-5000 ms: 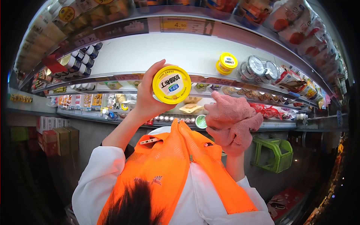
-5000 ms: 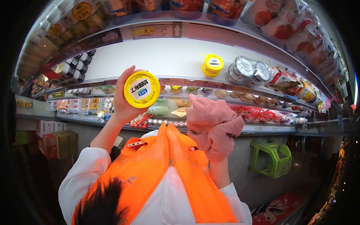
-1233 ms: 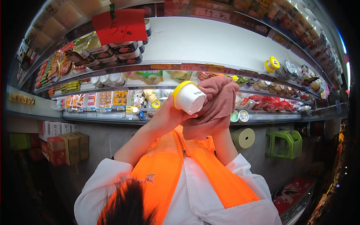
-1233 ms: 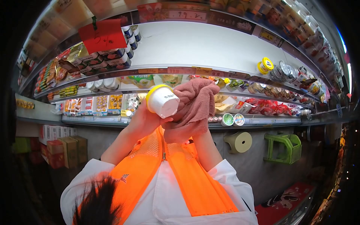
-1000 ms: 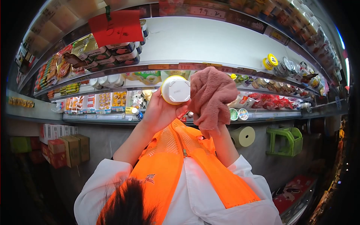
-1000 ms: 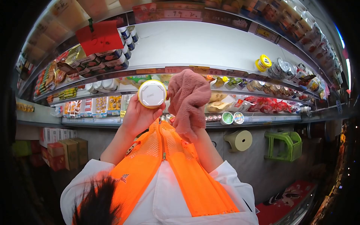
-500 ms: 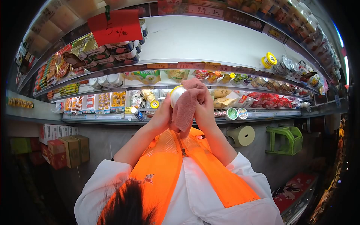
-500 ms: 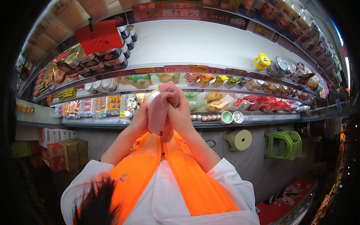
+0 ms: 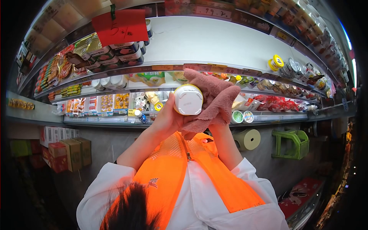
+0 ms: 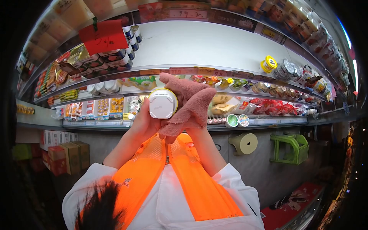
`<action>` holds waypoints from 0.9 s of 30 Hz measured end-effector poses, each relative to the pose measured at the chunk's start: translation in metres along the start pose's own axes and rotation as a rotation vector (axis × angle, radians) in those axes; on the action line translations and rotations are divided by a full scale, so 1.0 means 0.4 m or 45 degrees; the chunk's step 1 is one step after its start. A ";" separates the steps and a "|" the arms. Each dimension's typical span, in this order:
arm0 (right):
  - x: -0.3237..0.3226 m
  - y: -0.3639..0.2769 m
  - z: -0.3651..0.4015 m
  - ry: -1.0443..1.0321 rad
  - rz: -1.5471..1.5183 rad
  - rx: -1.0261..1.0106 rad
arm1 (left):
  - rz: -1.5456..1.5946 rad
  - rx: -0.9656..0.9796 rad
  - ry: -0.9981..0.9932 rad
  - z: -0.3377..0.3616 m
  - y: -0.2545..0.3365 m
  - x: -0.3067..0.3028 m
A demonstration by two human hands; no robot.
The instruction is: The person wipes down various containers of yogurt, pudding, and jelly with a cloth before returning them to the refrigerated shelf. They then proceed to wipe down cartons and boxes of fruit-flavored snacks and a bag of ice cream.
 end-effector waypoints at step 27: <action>-0.015 0.070 0.071 -0.280 0.314 0.017 | -1.560 0.921 0.035 0.049 0.000 -0.002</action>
Point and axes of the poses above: each hand's wrist, its own z-axis away from the middle knuckle, its own x-axis out of the palm, y = z × x, the point moved 6 cm from there along -z, towards the middle knuckle, and after that the axes turned 4 degrees about -x, right-handed, at the moved point
